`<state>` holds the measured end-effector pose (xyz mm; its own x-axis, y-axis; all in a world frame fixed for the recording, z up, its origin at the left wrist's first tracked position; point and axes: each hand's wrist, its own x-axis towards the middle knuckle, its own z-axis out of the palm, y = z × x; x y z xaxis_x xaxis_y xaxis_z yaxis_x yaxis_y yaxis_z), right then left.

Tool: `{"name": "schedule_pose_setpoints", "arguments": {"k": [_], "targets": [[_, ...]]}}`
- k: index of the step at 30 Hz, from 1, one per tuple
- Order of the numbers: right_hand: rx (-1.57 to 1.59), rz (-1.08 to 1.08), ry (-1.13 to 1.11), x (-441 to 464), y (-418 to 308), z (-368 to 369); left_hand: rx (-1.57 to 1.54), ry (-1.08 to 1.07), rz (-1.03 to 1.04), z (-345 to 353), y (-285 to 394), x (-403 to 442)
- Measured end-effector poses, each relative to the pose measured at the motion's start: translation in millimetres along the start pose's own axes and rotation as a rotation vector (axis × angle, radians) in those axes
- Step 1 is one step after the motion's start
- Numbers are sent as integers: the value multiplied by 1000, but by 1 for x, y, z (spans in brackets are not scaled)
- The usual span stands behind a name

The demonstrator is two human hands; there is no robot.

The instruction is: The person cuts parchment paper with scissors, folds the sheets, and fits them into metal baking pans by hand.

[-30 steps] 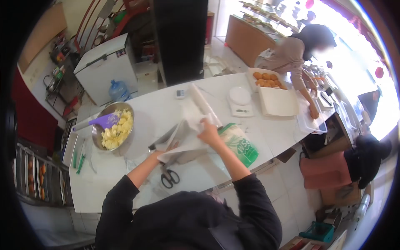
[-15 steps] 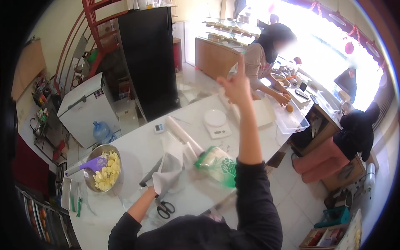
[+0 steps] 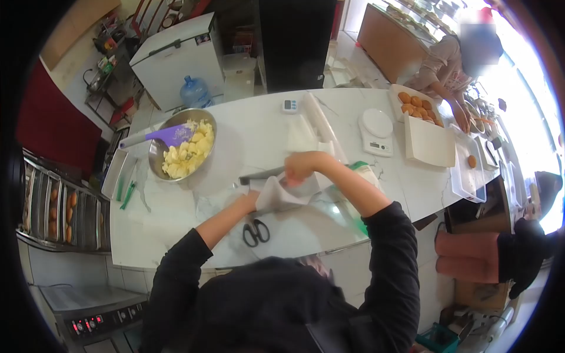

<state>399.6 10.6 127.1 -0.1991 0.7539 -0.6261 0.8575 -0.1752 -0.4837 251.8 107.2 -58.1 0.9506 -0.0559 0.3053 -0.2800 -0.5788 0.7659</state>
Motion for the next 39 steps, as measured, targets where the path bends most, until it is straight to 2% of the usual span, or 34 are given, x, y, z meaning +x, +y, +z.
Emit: {"name": "schedule_pose_setpoints", "arguments": {"k": [2,3,5,8,10,13,17,19,20,22,23,25,26,29,31,32,34,35,37,38,39], "targets": [[-112,-68,-121,14,3,14,-123,-174,-326,-30,26,3],[-172,-100,-175,22,6,20,-3,-232,-342,-44,51,10],[-200,-29,82,34,7,45,238,-354,-372,-65,98,22],[-164,74,409,46,11,76,404,-183,-205,-38,48,9],[-46,125,543,49,9,85,442,-280,-348,-35,44,13],[17,33,708,40,1,82,636,-327,-465,-34,55,11],[-100,154,668,51,22,93,1042,-155,-410,-21,57,-5],[-56,282,699,60,42,106,1063,-181,-478,-13,31,-11],[-192,318,618,63,51,109,1073,-193,-511,-9,19,-16],[-460,387,444,64,64,113,1134,-340,-545,-31,45,-11],[-557,350,422,62,64,115,1162,-414,-561,-39,55,-10],[-754,275,379,56,62,117,1328,-215,-392,-31,33,-23],[-734,279,405,54,60,117,1406,-109,-304,-25,21,-27],[-581,314,456,47,46,111,1138,-365,-624,-42,38,-6],[-369,365,449,27,18,91,884,-316,-589,-73,72,4],[-285,372,549,18,13,84,755,-291,-570,-88,89,7],[-112,380,747,8,6,71,700,40,-505,-106,115,7],[-181,342,880,4,6,67,667,201,-469,-109,121,6],[-310,261,1134,-1,7,66,693,353,-375,-105,109,5],[-312,312,1134,3,13,68,704,431,-328,-101,102,4],[-285,332,1073,8,21,71,693,389,-384,-99,95,2]]}}
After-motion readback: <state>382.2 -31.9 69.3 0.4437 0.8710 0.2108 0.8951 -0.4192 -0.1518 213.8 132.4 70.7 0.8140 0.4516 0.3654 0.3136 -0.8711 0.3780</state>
